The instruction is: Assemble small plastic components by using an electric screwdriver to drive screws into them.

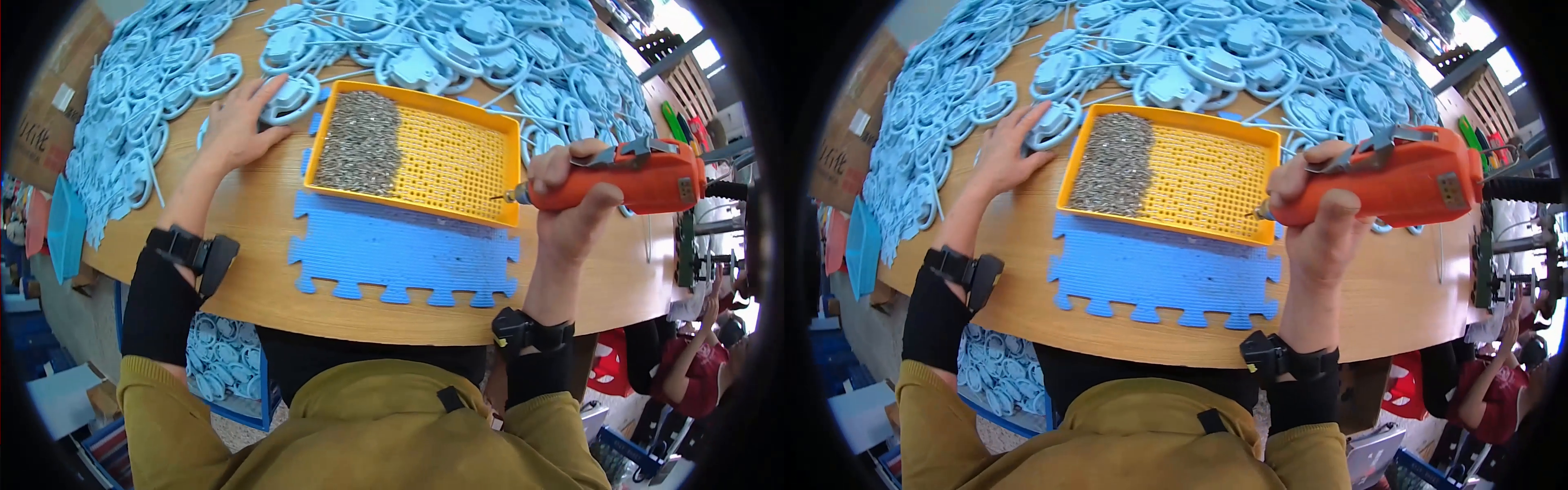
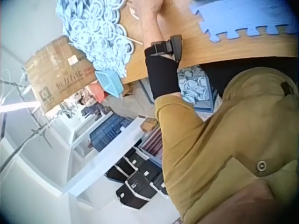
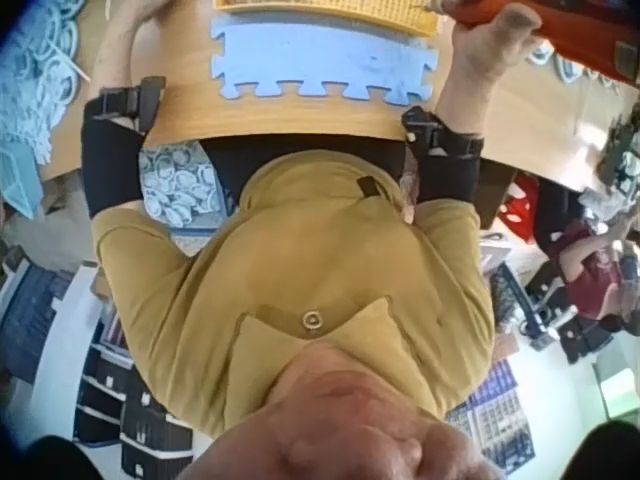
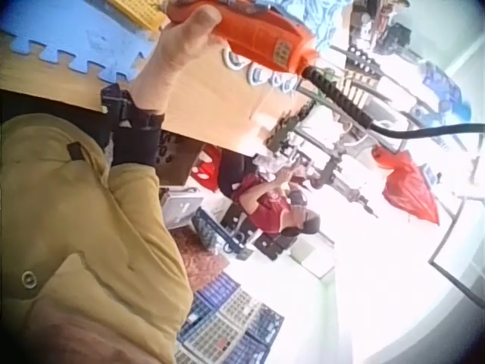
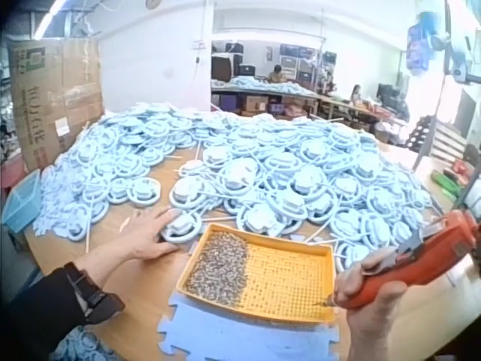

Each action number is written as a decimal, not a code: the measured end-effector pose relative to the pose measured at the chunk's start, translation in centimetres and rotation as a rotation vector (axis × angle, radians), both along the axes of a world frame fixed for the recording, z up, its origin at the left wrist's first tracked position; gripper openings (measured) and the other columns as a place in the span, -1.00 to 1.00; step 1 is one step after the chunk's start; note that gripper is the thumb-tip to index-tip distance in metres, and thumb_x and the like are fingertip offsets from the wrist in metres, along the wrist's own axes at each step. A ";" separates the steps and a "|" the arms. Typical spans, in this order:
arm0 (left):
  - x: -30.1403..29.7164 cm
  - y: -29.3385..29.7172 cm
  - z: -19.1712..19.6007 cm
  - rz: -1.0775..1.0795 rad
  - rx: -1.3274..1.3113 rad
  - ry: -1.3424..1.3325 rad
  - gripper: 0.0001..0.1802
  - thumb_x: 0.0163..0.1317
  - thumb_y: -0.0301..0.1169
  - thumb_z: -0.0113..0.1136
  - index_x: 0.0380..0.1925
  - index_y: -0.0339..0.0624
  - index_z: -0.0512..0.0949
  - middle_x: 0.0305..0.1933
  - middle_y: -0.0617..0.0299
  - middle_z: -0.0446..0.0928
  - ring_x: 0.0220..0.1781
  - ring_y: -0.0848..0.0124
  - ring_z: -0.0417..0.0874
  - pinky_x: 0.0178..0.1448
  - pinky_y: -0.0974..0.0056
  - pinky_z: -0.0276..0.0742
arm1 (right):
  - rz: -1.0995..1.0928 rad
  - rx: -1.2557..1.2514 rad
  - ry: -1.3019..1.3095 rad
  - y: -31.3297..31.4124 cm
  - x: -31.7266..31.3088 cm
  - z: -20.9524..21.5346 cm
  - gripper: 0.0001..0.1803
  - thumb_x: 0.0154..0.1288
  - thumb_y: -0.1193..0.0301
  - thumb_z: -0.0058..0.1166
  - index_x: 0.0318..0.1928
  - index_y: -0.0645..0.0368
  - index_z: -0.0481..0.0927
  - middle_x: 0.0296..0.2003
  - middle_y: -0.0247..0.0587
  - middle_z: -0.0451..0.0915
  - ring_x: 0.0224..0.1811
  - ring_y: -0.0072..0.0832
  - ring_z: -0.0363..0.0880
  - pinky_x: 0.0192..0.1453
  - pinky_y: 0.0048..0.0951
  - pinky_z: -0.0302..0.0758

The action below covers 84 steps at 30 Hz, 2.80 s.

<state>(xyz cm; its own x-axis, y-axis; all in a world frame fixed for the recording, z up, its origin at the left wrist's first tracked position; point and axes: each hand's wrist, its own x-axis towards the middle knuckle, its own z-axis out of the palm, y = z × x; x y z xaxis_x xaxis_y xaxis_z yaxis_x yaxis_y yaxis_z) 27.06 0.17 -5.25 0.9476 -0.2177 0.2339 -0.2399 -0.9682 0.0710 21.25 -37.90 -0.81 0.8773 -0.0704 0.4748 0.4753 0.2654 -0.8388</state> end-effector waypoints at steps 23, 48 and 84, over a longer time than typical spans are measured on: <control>-19.5 -16.9 2.9 -0.303 -0.420 0.140 -0.13 -0.27 -0.20 0.46 0.15 -0.20 0.37 -0.19 0.13 0.34 -0.13 0.15 0.35 0.05 0.01 0.17 | 0.024 0.001 -0.074 -0.8 -0.5 1.0 -0.26 0.07 -0.28 0.08 -0.14 0.18 0.43 -0.54 -0.30 0.43 -0.55 -0.51 0.39 -0.48 -0.51 0.33; -16.0 -19.2 0.8 -0.151 -0.459 -0.023 -0.34 -0.31 -0.03 0.47 -0.21 -0.10 0.44 -0.07 0.14 0.33 0.03 0.22 0.31 0.08 -0.01 0.12 | 0.156 -0.139 0.109 4.6 -7.3 2.0 -0.21 -0.03 -0.34 0.09 -0.21 0.19 0.37 -0.62 -0.32 0.38 -0.65 -0.51 0.36 -0.52 -0.46 0.36; -16.0 -13.9 4.6 -0.049 -0.313 -0.056 -0.40 -0.24 -0.22 0.46 -0.11 -0.15 0.55 -0.16 0.11 0.44 -0.12 0.15 0.47 -0.07 0.12 0.36 | 0.049 -0.022 0.013 1.6 -0.4 -0.5 -0.29 0.03 -0.28 0.11 -0.21 0.15 0.40 -0.56 -0.31 0.42 -0.55 -0.50 0.39 -0.42 -0.44 0.38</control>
